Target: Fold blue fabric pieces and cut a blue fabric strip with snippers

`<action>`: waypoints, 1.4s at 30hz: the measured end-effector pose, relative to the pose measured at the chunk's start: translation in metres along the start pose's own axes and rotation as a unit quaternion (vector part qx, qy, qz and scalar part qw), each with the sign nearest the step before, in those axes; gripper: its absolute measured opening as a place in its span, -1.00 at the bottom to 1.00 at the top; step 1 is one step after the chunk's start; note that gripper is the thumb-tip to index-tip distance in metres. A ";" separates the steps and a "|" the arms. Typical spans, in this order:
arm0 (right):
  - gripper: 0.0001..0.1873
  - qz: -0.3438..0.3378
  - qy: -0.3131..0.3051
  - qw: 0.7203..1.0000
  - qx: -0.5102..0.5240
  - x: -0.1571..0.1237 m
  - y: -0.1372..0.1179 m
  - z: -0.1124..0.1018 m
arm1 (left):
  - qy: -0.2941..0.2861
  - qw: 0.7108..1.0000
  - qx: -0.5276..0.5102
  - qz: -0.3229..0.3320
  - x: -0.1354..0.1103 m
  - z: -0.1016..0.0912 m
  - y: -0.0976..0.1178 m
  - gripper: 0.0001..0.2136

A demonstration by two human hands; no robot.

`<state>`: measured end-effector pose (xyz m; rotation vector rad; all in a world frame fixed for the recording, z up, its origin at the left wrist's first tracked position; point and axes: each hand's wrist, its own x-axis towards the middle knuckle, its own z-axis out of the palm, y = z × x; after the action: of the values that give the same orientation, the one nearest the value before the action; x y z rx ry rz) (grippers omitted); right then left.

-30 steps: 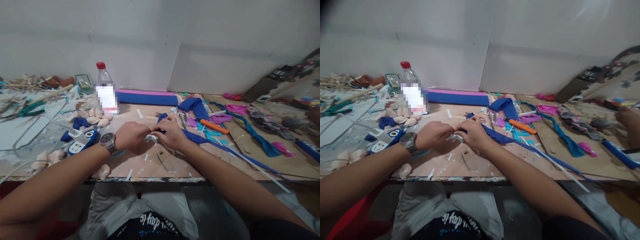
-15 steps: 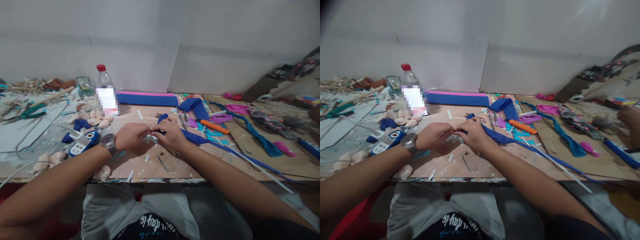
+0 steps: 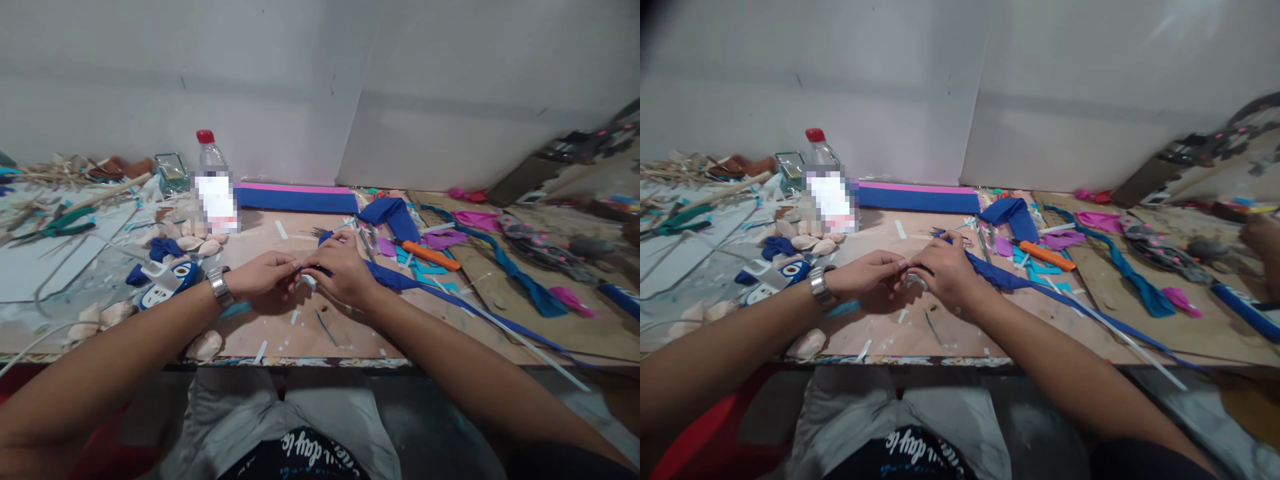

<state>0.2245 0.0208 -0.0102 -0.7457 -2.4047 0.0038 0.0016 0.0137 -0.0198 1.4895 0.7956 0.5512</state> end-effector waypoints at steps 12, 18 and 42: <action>-0.93 0.030 -0.055 0.998 0.020 -0.002 0.004 0.007 | 0.104 0.844 0.493 0.186 -0.002 -0.005 -0.001 -0.78; -0.97 0.051 -0.048 0.996 0.048 -0.002 0.005 0.010 | 0.106 0.782 0.569 0.232 -0.003 -0.009 0.001 -0.77; -0.95 0.066 -0.001 0.996 0.055 -0.002 0.000 0.006 | 0.183 0.820 0.500 0.209 -0.007 -0.007 0.005 -0.80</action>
<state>0.2225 0.0213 -0.0160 -0.8509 -2.3307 0.1897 -0.0069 0.0132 -0.0130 2.6280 1.1535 0.8230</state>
